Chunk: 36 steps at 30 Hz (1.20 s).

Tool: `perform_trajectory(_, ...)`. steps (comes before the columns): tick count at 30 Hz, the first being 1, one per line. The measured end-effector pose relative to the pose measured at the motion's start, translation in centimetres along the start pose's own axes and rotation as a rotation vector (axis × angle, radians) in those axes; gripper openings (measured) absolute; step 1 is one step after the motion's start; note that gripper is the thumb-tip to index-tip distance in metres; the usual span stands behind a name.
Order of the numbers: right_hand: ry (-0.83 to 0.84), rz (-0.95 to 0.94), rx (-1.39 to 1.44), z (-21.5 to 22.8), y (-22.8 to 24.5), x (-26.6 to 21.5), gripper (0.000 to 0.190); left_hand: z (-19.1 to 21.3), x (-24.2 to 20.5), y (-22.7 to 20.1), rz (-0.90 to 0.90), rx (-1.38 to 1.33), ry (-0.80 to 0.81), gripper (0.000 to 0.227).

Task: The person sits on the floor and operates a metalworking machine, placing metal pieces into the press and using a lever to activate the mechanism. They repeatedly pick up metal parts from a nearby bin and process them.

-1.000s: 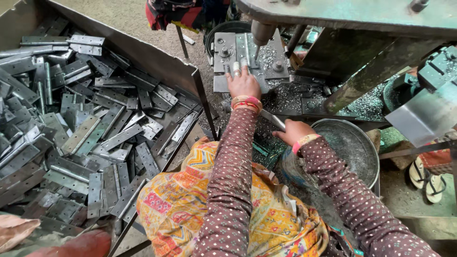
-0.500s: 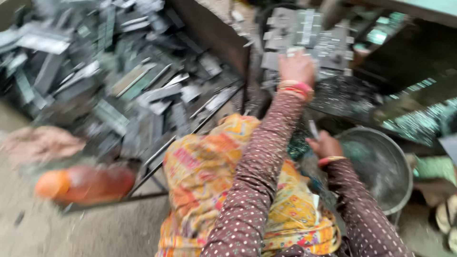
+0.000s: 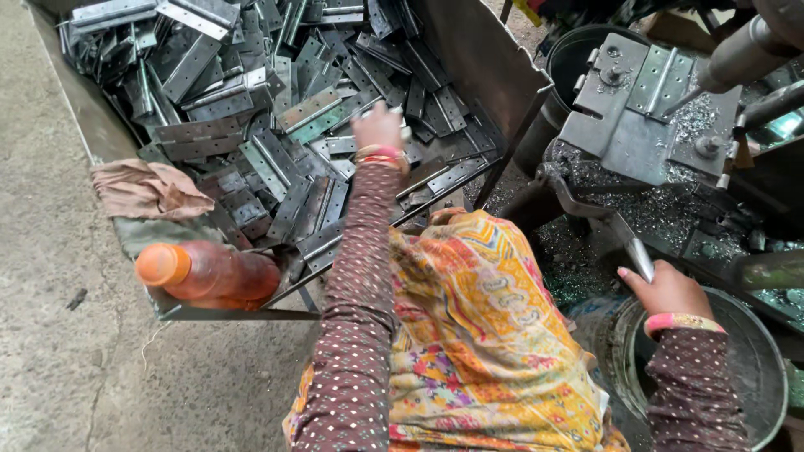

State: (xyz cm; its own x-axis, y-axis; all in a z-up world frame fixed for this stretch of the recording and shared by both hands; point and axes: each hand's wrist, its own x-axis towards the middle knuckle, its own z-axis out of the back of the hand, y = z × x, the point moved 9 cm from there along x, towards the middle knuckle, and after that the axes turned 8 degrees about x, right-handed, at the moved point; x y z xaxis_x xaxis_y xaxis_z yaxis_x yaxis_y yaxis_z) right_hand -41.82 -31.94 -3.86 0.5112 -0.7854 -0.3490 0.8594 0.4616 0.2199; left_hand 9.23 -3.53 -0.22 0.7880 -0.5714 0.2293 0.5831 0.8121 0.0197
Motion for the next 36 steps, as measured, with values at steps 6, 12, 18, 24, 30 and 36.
perform_trajectory(6,0.04,-0.041,0.006,0.0,-0.3,0.4,0.069,-10.8,-0.4,8.8,-0.078,0.049,0.079,0.016)
perform_trajectory(12,0.042,-0.053,0.009,-0.4,-1.1,0.2,0.068,-11.6,0.5,10.2,-0.177,0.036,-0.008,0.022)
perform_trajectory(18,0.019,-0.018,0.091,-0.8,-0.8,0.1,0.063,-9.3,-1.2,8.9,-0.345,0.051,-0.229,0.024)
perform_trajectory(24,-0.037,0.018,0.106,-1.1,-0.3,0.5,0.059,-3.1,-1.5,5.0,-0.233,0.032,-0.073,0.025)
perform_trajectory(30,-0.011,-0.013,0.179,-0.8,1.1,-0.6,0.054,13.6,-1.4,-7.7,-0.388,-0.152,-0.26,0.031)
perform_trajectory(36,0.047,-0.027,0.24,-0.1,2.2,-1.3,0.05,22.2,-3.0,-22.7,-0.535,-0.211,-0.498,0.03)
